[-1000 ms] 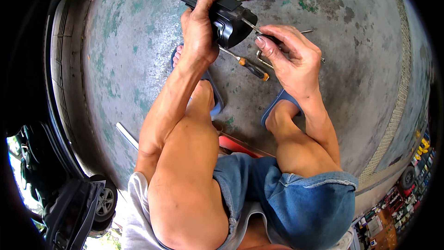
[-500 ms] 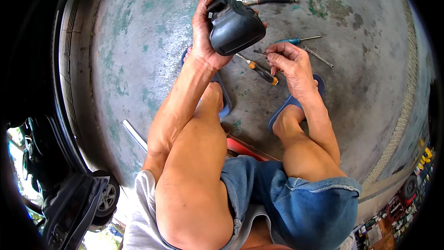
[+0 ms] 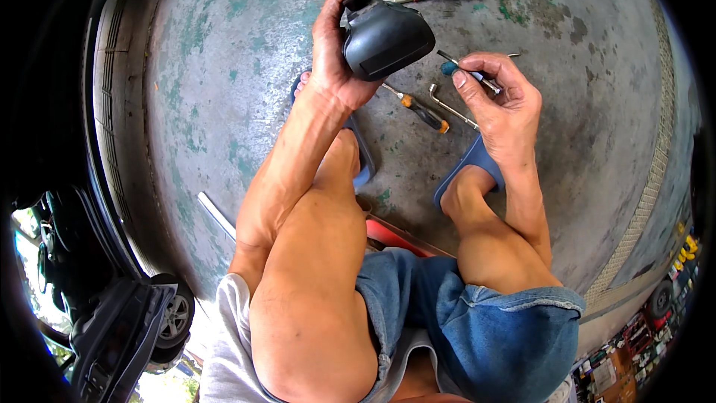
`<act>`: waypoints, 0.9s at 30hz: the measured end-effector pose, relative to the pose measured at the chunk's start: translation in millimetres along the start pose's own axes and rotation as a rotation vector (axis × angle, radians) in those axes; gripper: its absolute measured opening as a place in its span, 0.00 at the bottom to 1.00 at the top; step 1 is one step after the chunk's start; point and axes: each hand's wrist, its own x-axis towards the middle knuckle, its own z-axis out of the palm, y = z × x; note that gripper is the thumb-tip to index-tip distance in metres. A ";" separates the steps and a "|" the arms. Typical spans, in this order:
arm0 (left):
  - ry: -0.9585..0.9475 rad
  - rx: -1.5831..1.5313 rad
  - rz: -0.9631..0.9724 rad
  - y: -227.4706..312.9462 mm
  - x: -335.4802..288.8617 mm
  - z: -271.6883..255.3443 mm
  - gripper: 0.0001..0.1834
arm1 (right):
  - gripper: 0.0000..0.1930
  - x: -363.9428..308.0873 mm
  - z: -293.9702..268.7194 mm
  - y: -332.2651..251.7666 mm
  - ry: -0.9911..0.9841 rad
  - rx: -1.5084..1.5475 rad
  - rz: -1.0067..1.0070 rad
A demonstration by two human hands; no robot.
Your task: The person disassembles a black plastic automotive component by pulling its pieces apart and using a screwdriver to remove internal springs and small metal pins.
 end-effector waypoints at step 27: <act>0.000 0.152 0.053 -10.7 2.7 4.3 0.26 | 0.12 26.5 16.5 -30.0 0.033 -0.275 -0.605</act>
